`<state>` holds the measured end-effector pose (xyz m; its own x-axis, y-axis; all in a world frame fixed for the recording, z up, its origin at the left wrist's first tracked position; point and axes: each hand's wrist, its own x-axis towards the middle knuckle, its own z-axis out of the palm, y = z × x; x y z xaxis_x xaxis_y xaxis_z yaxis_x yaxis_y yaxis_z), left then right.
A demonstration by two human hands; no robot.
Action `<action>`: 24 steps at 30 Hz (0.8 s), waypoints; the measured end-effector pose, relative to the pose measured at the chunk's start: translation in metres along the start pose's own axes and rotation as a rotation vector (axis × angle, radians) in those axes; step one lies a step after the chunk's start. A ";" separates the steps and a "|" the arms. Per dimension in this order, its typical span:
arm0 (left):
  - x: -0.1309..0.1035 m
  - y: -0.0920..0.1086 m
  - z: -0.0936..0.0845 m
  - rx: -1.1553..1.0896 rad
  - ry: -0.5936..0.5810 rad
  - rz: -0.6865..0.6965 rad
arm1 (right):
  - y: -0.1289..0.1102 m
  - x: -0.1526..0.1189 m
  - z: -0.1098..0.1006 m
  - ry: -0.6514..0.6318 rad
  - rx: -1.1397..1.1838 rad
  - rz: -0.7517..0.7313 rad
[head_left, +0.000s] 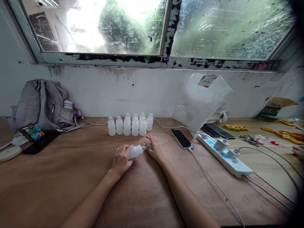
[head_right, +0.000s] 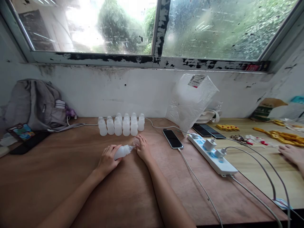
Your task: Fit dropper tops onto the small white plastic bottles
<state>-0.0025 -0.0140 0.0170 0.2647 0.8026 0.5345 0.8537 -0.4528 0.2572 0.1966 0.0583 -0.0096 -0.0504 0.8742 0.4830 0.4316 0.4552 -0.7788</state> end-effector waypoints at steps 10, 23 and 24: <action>0.003 -0.010 -0.002 -0.039 0.018 -0.058 | -0.038 -0.006 0.000 0.333 0.576 0.302; 0.002 -0.011 -0.004 -0.109 -0.057 0.103 | -0.058 -0.016 0.011 -0.041 0.761 0.503; 0.002 -0.010 -0.005 -0.110 -0.075 0.122 | -0.058 -0.015 0.009 -0.057 0.800 0.537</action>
<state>-0.0134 -0.0098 0.0197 0.3994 0.7643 0.5062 0.7603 -0.5847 0.2830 0.1639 0.0201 0.0249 -0.0779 0.9967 -0.0207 -0.3301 -0.0454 -0.9428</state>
